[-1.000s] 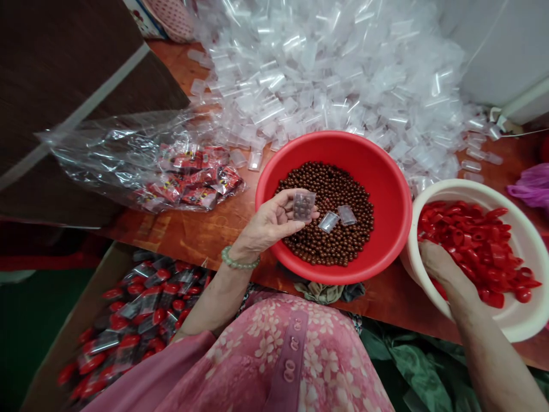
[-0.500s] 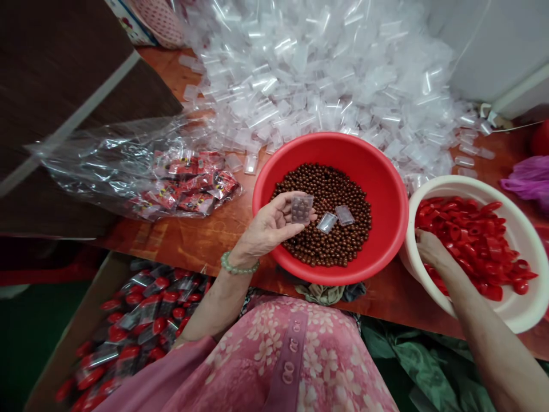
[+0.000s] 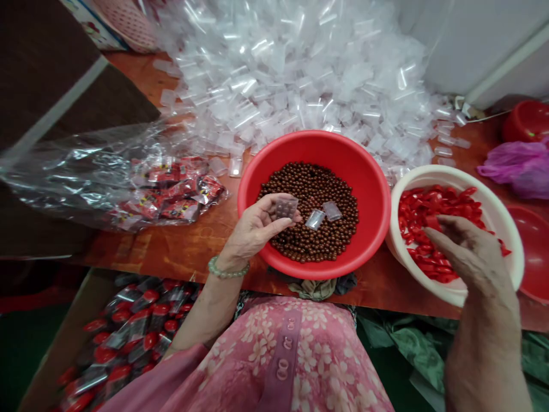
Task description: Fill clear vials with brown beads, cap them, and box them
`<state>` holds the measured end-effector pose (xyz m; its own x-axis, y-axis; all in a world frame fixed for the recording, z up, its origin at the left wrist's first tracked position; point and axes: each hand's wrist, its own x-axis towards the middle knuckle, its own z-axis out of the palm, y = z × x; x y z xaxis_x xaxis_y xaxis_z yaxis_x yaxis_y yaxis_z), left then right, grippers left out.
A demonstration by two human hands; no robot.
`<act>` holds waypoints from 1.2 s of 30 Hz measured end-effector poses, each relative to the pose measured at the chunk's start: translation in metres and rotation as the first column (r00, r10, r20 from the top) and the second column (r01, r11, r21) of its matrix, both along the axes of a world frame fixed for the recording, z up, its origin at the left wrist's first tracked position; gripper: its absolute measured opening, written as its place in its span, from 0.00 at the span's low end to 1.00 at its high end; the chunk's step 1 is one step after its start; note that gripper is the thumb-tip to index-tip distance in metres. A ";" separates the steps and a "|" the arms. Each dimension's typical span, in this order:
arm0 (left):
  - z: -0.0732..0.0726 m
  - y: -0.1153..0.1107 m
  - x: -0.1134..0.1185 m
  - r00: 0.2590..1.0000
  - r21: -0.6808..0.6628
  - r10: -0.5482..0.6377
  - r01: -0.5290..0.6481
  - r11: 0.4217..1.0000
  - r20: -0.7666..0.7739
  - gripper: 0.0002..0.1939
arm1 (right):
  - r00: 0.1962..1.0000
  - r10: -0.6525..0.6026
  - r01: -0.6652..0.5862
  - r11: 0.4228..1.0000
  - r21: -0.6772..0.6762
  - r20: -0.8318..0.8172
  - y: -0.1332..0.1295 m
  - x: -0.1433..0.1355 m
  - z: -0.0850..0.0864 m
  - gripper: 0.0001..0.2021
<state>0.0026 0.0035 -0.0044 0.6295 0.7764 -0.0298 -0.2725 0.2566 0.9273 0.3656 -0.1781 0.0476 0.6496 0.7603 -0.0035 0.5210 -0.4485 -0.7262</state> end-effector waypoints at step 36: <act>-0.002 -0.001 0.005 0.969 0.195 0.110 -0.067 0.978 -0.220 0.15 | 0.612 0.753 -0.791 0.593 0.152 0.241 0.108 -0.173 -0.022 0.08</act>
<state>0.0078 0.0022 -0.0061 0.5510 0.8344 -0.0154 -0.0616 0.0591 0.9964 0.1922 -0.0699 0.0257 -0.2035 0.9413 0.2693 0.6940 0.3327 -0.6385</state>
